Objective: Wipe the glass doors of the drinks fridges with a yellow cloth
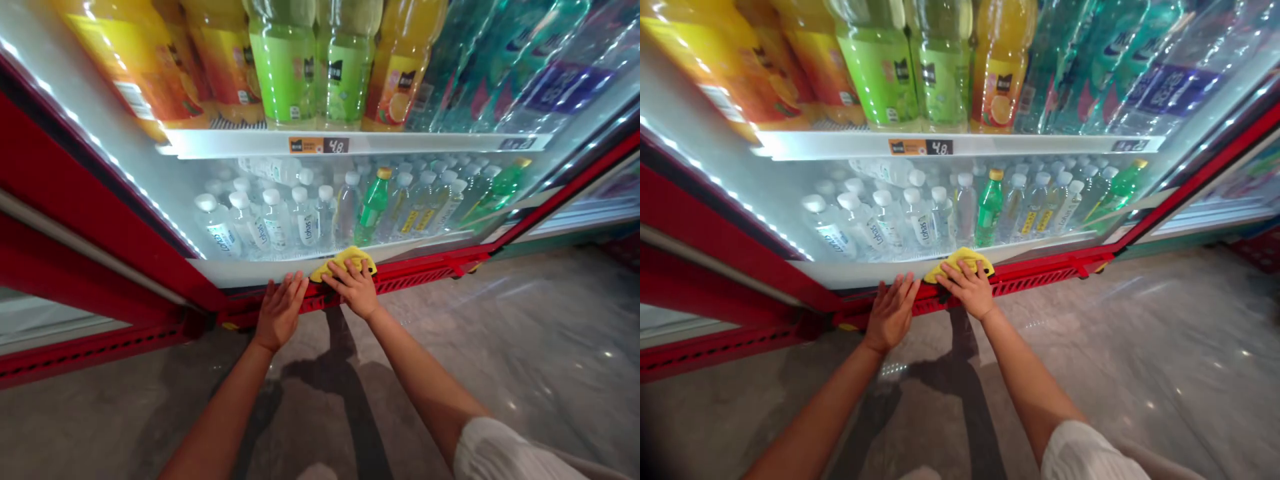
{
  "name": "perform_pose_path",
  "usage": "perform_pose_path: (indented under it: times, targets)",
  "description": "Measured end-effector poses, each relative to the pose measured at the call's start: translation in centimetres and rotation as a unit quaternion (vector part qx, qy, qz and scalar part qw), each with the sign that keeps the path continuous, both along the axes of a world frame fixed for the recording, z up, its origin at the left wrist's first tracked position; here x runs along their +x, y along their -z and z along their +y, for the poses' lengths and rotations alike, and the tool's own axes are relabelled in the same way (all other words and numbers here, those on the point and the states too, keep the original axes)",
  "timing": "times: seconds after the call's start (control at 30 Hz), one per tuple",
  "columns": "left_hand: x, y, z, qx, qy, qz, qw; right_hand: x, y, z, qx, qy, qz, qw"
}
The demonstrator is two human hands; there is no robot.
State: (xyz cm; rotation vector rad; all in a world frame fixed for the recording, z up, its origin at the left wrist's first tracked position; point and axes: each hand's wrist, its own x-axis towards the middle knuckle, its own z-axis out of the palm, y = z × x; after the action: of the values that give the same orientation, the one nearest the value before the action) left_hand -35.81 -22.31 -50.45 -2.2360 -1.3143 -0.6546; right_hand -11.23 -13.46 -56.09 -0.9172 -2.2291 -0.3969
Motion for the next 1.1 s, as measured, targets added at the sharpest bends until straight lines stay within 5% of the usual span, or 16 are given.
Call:
perform_pose_path:
  times: [0.17,0.37,0.53,0.77,0.93,1.1]
  targets:
    - [1.9,-1.4,1.0,-0.026,0.042,0.052,0.997,2.8,2.1,-0.3,-0.05,0.118,0.162,0.978]
    - [5.0,-4.9,3.7,-0.056,0.1,0.164,0.98,3.5,2.4,0.9,-0.112,0.082,0.214,0.967]
    - [8.4,-7.3,6.6,-0.083,0.141,0.219,0.962,4.4,2.9,1.7,-0.118,0.127,0.321,0.931]
    - [13.5,-5.8,8.2,-0.085,0.083,0.207,0.971,3.8,1.7,3.3,-0.143,0.176,0.414,0.882]
    - [15.5,-4.5,9.0,-0.058,0.091,0.197,0.974,6.9,-0.1,7.2,-0.129,0.299,0.542,0.775]
    - [18.2,-4.5,10.7,-0.054,0.086,0.216,0.971,9.9,0.0,9.8,-0.094,0.309,0.572,0.754]
